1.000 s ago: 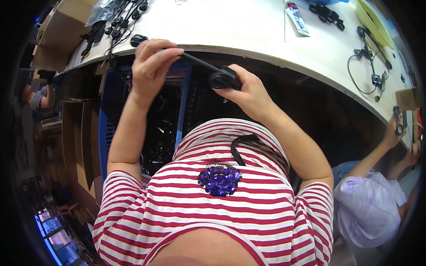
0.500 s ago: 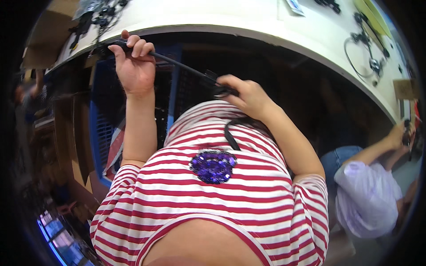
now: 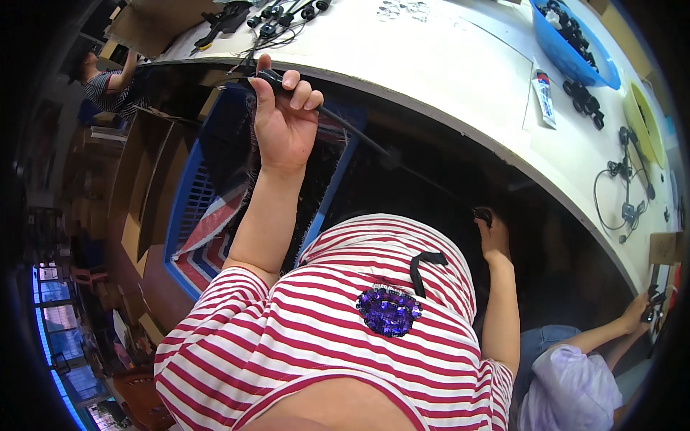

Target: The person assembles small electronic devices at a workbench. They pick up a black cylindrical component, apply glue from a tube to a small metal ring, and insert the ring into the component. They then attach a black cable to the device and place the finished unit on the table. This process is repeated for multiple units.

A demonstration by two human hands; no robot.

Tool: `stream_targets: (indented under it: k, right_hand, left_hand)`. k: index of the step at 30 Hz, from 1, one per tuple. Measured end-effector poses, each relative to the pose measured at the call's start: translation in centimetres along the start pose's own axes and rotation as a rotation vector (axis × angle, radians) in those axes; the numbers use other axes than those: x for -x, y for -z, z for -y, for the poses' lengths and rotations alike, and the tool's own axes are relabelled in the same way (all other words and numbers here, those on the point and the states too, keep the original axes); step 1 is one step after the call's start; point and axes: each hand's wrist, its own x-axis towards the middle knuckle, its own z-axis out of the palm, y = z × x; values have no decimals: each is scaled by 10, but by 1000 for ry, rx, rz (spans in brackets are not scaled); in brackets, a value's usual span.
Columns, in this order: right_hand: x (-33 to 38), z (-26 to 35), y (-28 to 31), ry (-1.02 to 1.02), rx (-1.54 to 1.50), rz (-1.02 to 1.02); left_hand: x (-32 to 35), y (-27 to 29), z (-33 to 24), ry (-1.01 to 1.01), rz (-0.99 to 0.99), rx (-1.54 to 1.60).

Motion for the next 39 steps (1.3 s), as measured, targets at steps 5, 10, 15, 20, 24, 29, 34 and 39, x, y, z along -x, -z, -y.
stream_targets:
  k: [5, 10, 15, 20, 24, 29, 34, 39]
  right_hand:
    - [-6, -30, 2, 2, -27, -46]
    - [-10, -62, 3, -82, -71, -142]
    - [-8, -16, 16, -188, -53, -89]
    - [5, 95, -3, 172, -500, 95]
    - [-9, 108, -32, 133, 1, 356]
    - [-10, 83, -36, 244, 201, 342]
    - [-16, 128, -12, 307, -163, 453]
    - [-17, 99, -47, 29, -381, 616]
  left_hand:
    - [-4, 8, -13, -58, 2, -5]
    - [-9, 15, -32, -117, -8, -12]
    - [-8, 18, -34, -106, 6, -100]
    - [10, 3, 10, 38, 116, -182]
    - [25, -3, 45, 174, 225, -229]
    - [39, -7, 69, 273, 283, -257]
    - [46, -25, 81, 338, 255, -64]
    - [30, -41, 70, 268, 328, -74]
